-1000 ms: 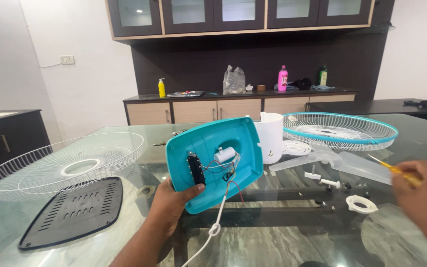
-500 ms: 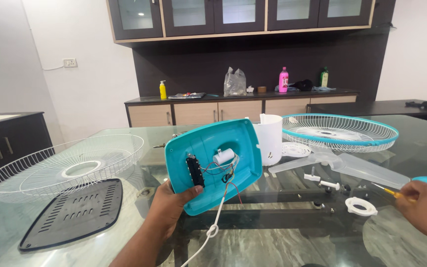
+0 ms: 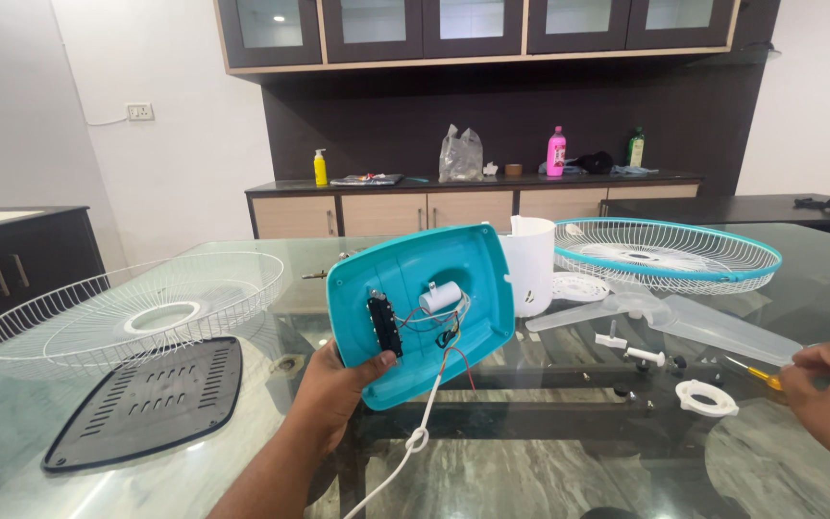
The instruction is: The person assembles a table fan by connecting internal wires in the base, attaching the motor housing, and securing the black base cover with screws. The person uses a screwdriver to tighten the screws and ensures the components are properly aligned.
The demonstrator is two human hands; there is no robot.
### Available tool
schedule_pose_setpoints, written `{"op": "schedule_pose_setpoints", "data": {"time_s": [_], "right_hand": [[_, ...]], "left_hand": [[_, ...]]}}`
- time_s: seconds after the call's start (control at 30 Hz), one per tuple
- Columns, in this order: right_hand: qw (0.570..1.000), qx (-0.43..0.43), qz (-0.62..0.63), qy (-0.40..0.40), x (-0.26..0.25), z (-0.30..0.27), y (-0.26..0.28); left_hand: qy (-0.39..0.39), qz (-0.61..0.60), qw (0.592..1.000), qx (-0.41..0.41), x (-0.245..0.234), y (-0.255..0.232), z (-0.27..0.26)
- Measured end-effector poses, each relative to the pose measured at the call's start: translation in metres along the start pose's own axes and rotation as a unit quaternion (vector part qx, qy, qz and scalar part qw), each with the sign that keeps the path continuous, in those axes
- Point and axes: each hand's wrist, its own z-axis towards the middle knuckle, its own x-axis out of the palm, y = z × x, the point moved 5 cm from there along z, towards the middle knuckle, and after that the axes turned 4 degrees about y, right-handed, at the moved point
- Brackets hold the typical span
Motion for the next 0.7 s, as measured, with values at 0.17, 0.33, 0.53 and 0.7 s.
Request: {"op": "schedule_pose_setpoints", "data": {"time_s": [0.17, 0.33, 0.53, 0.7], "right_hand": [[0.999, 0.026, 0.023, -0.027, -0.006, 0.001, 0.004], [0.997, 0.020, 0.011, -0.073, -0.046, -0.007, 0.053], [0.977, -0.129, -0.076, -0.149, -0.107, -0.023, 0.199], [0.976, -0.156, 0.103, -0.114, -0.113, -0.015, 0.325]], "left_hand": [[-0.004, 0.001, 1.000, -0.018, 0.002, -0.005, -0.001], [-0.002, -0.015, 1.000, 0.001, 0.005, -0.014, -0.008], [0.020, -0.048, 0.998, 0.036, 0.005, -0.022, -0.005], [-0.035, -0.128, 0.991, -0.012, -0.009, -0.011, -0.001]]}}
